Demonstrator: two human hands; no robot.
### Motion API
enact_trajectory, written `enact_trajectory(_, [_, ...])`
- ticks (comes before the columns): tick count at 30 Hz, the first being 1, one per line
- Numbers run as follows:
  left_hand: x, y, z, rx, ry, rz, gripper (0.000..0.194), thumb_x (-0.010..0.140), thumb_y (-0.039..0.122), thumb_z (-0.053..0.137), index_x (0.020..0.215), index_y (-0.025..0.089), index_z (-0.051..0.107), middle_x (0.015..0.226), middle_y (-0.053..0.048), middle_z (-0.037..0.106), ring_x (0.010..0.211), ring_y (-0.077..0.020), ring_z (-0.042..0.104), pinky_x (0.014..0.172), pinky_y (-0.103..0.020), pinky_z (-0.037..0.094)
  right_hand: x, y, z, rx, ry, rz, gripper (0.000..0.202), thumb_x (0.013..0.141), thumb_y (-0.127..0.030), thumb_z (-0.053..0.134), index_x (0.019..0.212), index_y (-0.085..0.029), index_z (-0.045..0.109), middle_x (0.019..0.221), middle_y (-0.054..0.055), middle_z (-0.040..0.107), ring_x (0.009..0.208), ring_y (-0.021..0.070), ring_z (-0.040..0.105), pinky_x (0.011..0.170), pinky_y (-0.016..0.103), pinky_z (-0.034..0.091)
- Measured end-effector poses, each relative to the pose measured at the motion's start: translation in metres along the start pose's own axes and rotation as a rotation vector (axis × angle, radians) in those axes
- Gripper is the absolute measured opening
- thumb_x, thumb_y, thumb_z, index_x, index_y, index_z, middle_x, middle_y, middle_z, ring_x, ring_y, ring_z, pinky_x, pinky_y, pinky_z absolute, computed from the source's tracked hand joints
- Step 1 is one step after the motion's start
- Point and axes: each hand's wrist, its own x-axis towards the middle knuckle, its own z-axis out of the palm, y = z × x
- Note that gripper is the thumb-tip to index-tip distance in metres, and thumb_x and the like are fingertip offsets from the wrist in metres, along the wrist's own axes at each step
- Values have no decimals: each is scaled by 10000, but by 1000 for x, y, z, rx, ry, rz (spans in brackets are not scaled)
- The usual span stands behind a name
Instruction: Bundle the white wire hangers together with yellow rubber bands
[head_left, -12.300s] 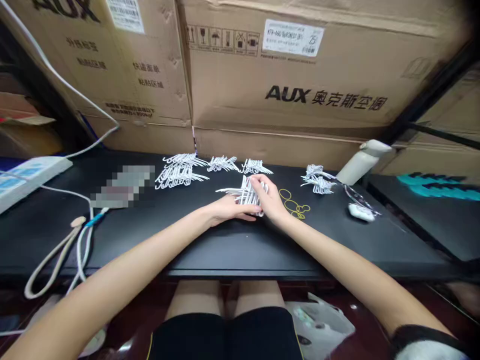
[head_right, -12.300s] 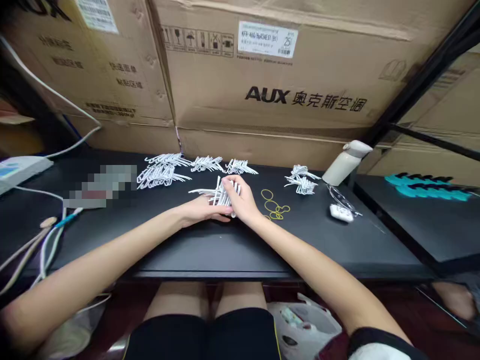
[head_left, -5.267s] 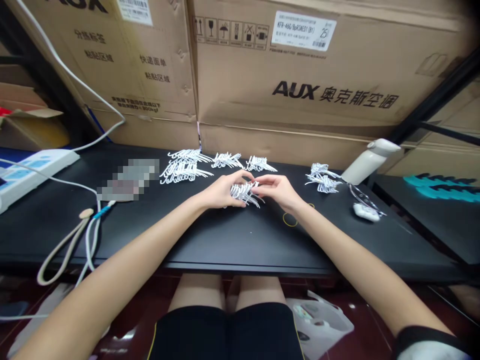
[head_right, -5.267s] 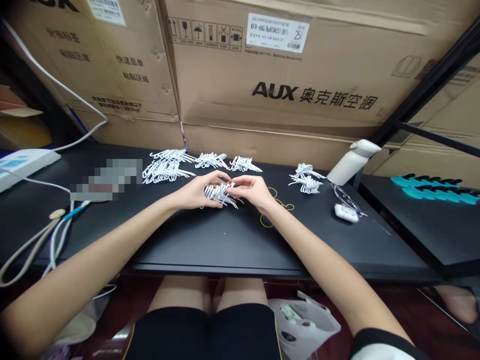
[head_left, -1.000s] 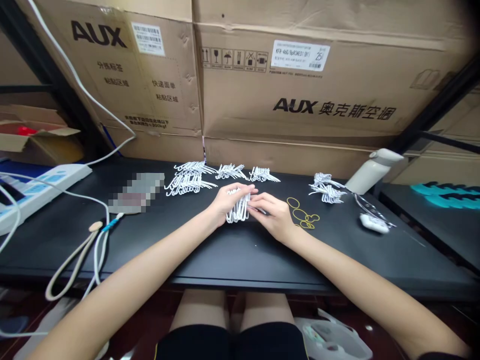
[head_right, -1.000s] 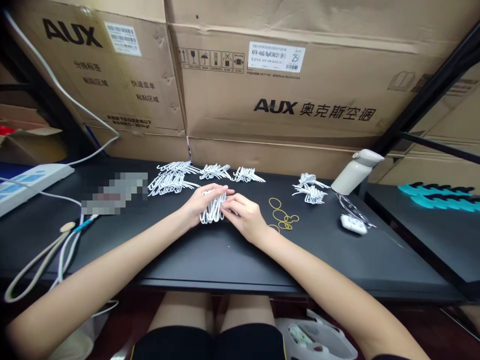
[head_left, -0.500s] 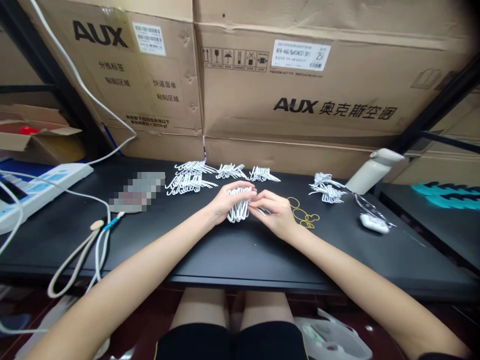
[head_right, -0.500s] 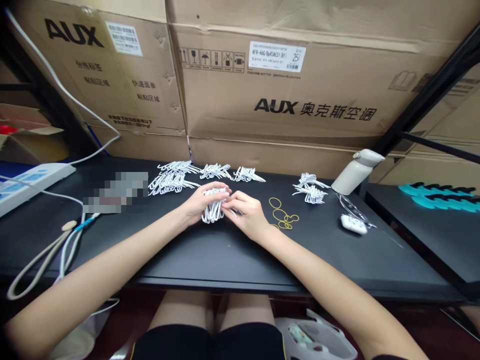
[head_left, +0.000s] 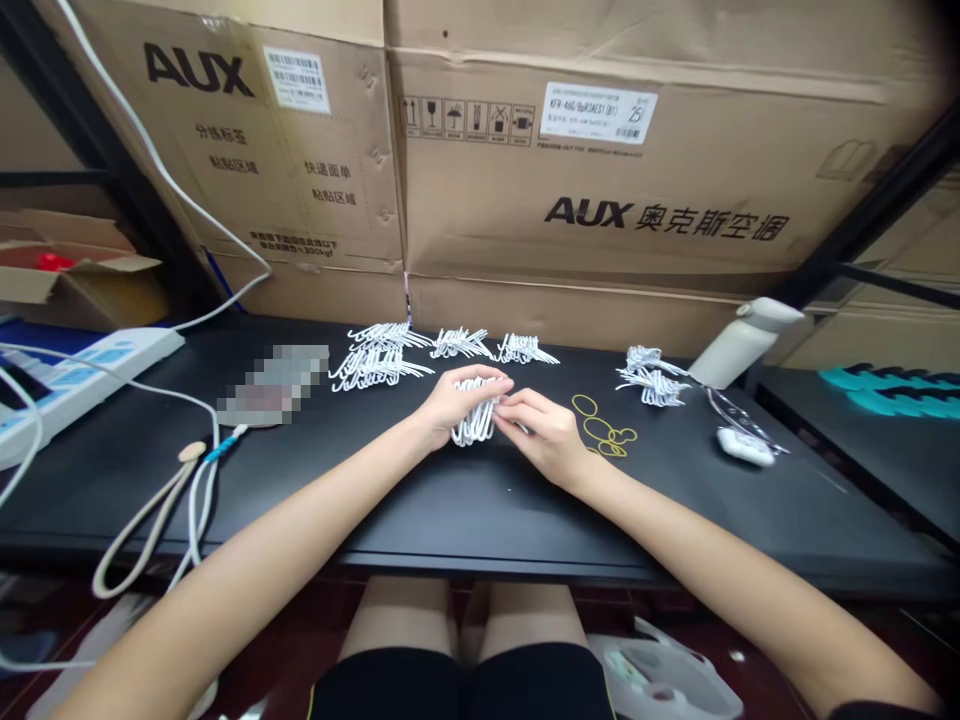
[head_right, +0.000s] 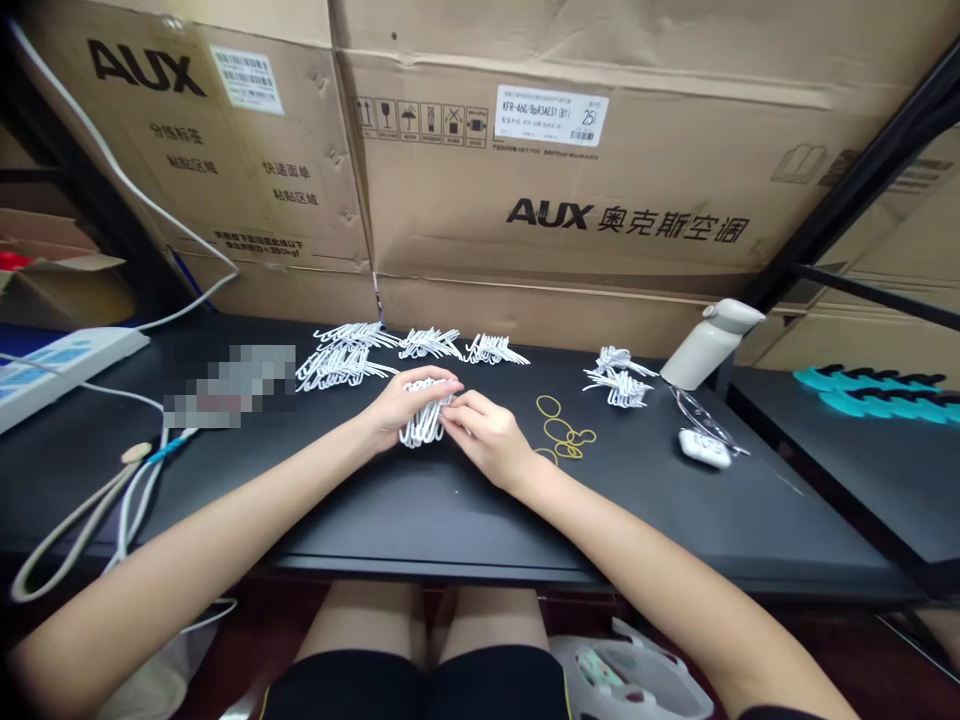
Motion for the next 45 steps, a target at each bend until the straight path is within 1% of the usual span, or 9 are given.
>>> enact_trajectory(6, [0,0,0,-20,8,-13,284,611,306,794,815,140,686,790,-25,681,684,-125,605,668,-249,472,0,-1,0,21,-13,28,115,861,-134,540,870,-190,640,810,59,626,721,136,602,654,254,525])
enact_trajectory(10, [2,2,1,-161,-35,-88,280,659,305,768,862,139,672,880,-54,698,749,-146,643,688,-247,500,3,0,-1,68,42,86,92,839,-152,577,837,-189,662,786,60,639,698,145,615,631,271,521])
enact_trajectory(19, [4,11,0,-325,-80,-184,443,777,534,596,1041,180,621,953,-76,699,774,-196,665,685,-302,520,11,-4,-8,183,182,259,64,780,-147,649,778,-188,698,755,55,661,696,165,637,636,309,523])
enact_trajectory(22, [2,13,-1,-332,-178,-187,505,800,606,512,1008,166,647,921,-77,701,796,-196,657,754,-315,510,11,-3,-11,186,266,323,68,765,-150,665,783,-204,702,764,41,662,690,165,635,647,322,530])
enact_trajectory(25, [-1,13,1,-275,-278,-206,441,813,542,548,974,151,673,949,-79,706,838,-191,657,849,-331,488,12,2,-14,153,305,330,66,753,-155,677,776,-211,702,765,36,663,706,170,633,658,326,528])
enact_trajectory(29, [-2,10,2,-186,-295,-203,334,811,426,613,972,143,687,975,-99,709,851,-206,666,871,-368,483,12,8,-16,165,259,338,53,759,-169,673,782,-208,700,774,36,661,726,170,632,674,325,524])
enact_trajectory(34, [0,6,1,-147,-241,-155,243,798,311,652,924,108,696,931,-102,714,812,-164,655,896,-317,470,12,13,-18,202,153,370,15,765,-192,666,779,-192,673,802,41,644,744,165,626,696,321,514])
enact_trajectory(40, [-1,4,-1,-119,-241,-141,283,751,280,702,990,137,653,914,-90,708,792,-189,662,797,-361,525,13,13,-21,199,110,359,71,745,-206,673,711,-182,615,818,39,621,742,157,616,681,303,514])
enact_trajectory(45, [1,0,-3,-103,-199,-130,288,700,249,746,947,134,655,833,-63,691,733,-164,639,748,-334,525,13,10,-20,150,79,382,100,740,-235,673,813,-187,624,816,36,654,761,172,636,708,313,534])
